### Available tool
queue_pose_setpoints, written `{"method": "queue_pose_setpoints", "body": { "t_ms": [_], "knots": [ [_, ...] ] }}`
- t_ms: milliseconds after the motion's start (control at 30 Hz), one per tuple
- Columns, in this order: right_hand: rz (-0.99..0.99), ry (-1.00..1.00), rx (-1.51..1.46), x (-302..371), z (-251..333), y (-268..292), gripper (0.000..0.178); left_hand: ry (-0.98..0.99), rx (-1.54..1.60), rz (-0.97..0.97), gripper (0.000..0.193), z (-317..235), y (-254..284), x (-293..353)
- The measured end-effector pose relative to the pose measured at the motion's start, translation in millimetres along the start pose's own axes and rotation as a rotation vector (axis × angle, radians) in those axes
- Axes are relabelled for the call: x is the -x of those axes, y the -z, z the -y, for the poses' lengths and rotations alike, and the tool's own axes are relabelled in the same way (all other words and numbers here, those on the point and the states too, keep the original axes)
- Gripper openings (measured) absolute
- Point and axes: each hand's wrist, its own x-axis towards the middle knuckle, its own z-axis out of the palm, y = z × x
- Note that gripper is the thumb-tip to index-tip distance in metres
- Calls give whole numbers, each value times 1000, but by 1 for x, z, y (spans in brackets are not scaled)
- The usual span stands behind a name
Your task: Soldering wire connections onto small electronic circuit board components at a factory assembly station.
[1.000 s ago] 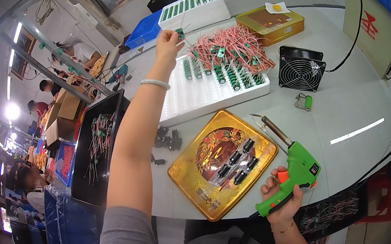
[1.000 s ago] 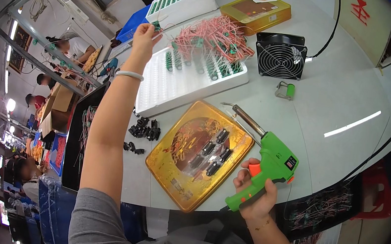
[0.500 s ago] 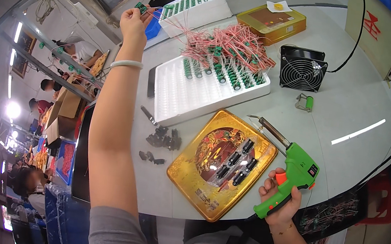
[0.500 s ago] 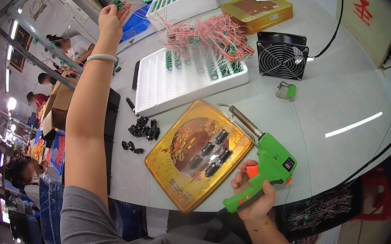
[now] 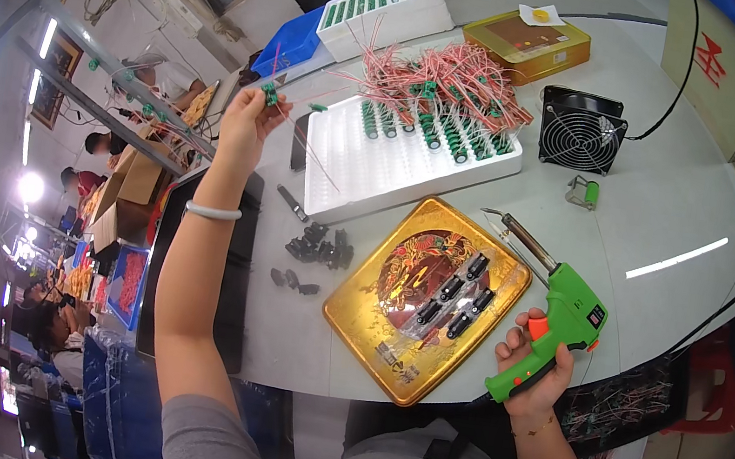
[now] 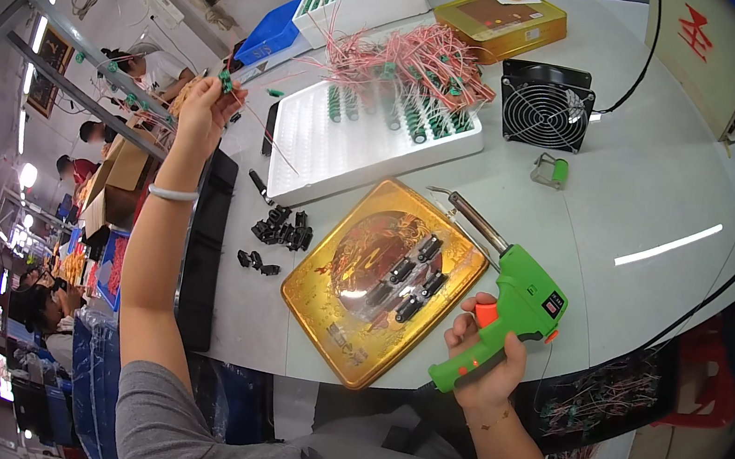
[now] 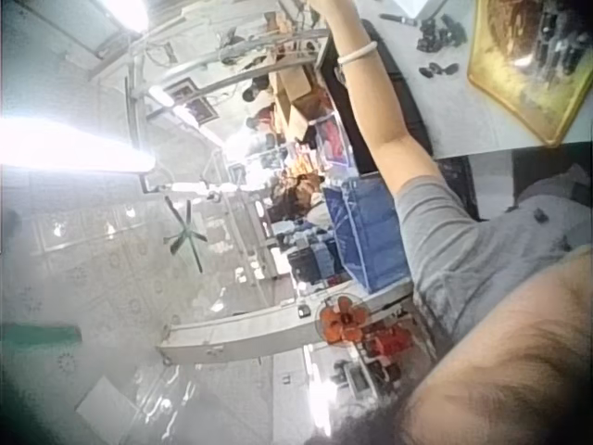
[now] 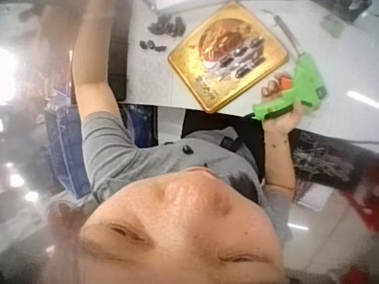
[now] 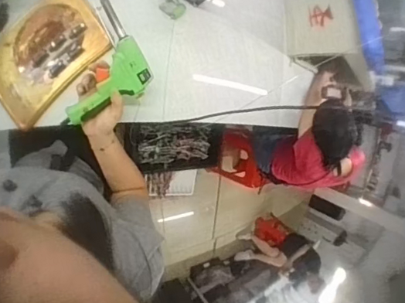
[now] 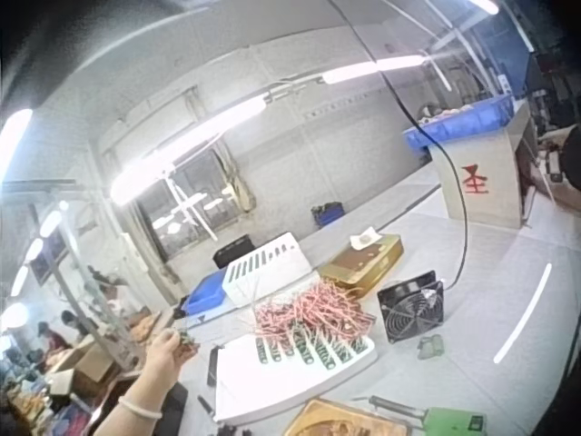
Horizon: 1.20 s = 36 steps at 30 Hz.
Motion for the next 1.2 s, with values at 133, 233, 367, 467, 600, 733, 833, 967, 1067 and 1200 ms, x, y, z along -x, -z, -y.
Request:
{"method": "queue_pose_setpoints", "body": {
  "t_ms": [133, 233, 367, 467, 600, 733, 833, 967, 1067, 1200],
  "knots": [
    [-9, 9, 20, 0, 0, 0, 52, 78, -29, 18, 12, 29, 9, 24],
    [-20, 17, 5, 0, -1, -1, 53, 132, -139, 28, 11, 48, 12, 32],
    [-30, 25, -10, -1, -2, 0, 54, 219, -271, 66, 8, 72, 10, 26],
    [-27, 19, -7, -1, -3, -2, 54, 233, -366, 188, 9, 84, 12, 14],
    [-40, 37, 2, -2, -1, 1, 55, 373, -577, 376, 26, 67, -22, -2],
    [-30, 33, 6, -2, -2, -1, 55, 386, -607, 358, 25, 59, -27, -47],
    [-27, 23, -2, -2, -4, -1, 55, -45, -758, 38, 23, 77, -41, -88],
    [-28, 26, -24, -2, -3, 1, 55, -208, -869, -64, 19, 87, -79, -114],
    [-42, 26, 31, -2, -2, 0, 52, -188, -1142, -157, 21, 96, -98, -126],
    [-40, 11, 19, -2, -2, -3, 53, -49, -1134, -117, 17, 109, -90, -152]
  ]
}}
